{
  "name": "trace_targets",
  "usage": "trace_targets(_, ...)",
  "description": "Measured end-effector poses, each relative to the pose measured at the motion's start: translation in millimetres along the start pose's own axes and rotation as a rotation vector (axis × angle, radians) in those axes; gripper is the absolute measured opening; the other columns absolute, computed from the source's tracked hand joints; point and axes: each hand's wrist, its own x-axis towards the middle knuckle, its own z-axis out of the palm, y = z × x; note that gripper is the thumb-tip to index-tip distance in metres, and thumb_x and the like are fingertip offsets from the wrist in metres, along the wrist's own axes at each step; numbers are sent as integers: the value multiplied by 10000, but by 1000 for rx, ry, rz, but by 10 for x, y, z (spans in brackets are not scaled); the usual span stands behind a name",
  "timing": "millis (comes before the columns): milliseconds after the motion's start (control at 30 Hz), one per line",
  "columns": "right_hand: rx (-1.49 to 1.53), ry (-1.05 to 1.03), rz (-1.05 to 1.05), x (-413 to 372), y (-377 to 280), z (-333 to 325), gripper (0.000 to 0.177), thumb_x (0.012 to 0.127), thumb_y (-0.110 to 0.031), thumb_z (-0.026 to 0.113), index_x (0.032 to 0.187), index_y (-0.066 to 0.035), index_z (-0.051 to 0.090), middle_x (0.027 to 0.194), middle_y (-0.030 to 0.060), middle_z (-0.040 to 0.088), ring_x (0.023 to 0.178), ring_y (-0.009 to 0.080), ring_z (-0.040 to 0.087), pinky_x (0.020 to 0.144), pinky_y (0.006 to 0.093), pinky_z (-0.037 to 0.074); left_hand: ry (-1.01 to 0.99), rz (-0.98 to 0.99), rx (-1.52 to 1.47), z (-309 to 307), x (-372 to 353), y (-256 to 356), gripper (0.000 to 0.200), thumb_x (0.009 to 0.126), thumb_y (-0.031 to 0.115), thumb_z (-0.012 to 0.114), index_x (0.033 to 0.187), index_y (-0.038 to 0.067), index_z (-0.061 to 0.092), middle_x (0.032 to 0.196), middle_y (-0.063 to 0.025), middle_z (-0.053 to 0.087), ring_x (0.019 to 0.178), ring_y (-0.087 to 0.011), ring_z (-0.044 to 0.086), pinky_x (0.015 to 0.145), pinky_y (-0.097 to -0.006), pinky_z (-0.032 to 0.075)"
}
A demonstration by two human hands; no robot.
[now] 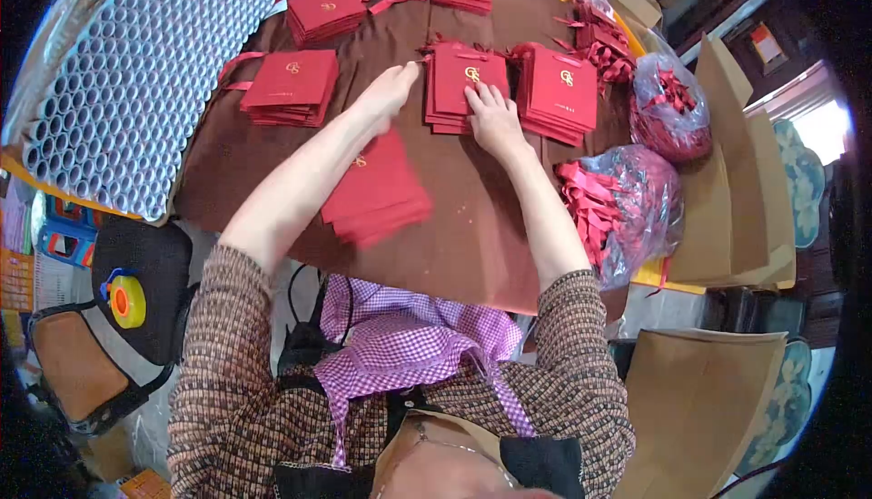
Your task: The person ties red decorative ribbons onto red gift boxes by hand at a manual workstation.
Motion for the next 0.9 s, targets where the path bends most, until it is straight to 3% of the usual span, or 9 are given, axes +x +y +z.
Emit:
trace_targets(167,149,-104,7,35,101,-120,518,848,-229,592,1323,-98,432,1381,165,400,1296,367,350,1013,510,318,-28,-120,-17,429,863,-217,546,942,500,390,1275,75,471,1326,-99,484,1237,-249,413,994,-451,332)
trace_targets(233,186,-119,11,37,145,-98,527,844,-243,609,1320,-96,436,1382,167,397,1296,369,348,1012,509,319,-279,-257,-438,637,969,-246,628,947,508,362,1313,1,427,1367,-171,428,1261,-304,391,1034,-484,302)
trace_targets(433,135,17,-18,-9,239,-45,494,844,-211,605,1297,-83,458,1366,181,409,1265,364,385,994,504,346,131,-73,27,944,979,-223,665,958,477,355,1307,-88,385,1166,-231,574,963,-331,613,808,-472,508)
trace_targets(500,74,71,-16,-29,201,-18,485,839,-189,596,1293,-91,456,1350,180,425,1256,369,390,989,508,343,-294,-193,-389,767,896,-146,692,946,516,366,1351,-45,354,1410,-185,390,1246,-313,432,1030,-441,351)
trace_targets(533,33,93,-7,-23,170,-39,472,837,-190,597,1280,-94,466,1343,176,430,1256,368,390,983,509,347,-255,-119,-409,743,866,-131,701,936,539,369,1346,-29,367,1394,-167,419,1263,-307,411,1052,-428,316)
trace_targets(567,-3,111,1,-33,149,-28,460,835,-191,599,1267,-98,475,1337,173,436,1255,367,389,977,509,350,-65,-119,-126,656,421,226,668,921,546,406,1281,-15,445,1223,-140,566,1160,-276,495,1005,-401,365)
trace_targets(667,41,294,-58,-116,70,-140,422,821,-196,632,1218,-102,525,1315,150,468,1225,351,435,956,486,368,74,-71,119,211,615,70,655,896,553,461,1236,-5,510,1089,-109,618,1072,-233,521,941,-377,395)
trace_targets(767,216,325,-55,-389,-72,-383,364,828,-191,636,1172,-89,571,1272,128,527,1206,306,473,960,459,367,4,102,280,-414,479,-84,499,901,424,547,1106,-27,606,998,-84,632,926,-165,534,835,-330,432)
trace_targets(900,302,210,21,-963,-116,-476,309,846,-167,614,1141,-78,594,1244,137,547,1187,279,493,963,434,367,-257,213,982,-867,-146,-212,480,882,392,577,1057,-53,612,1054,-189,641,962,-253,610,843,-367,463)
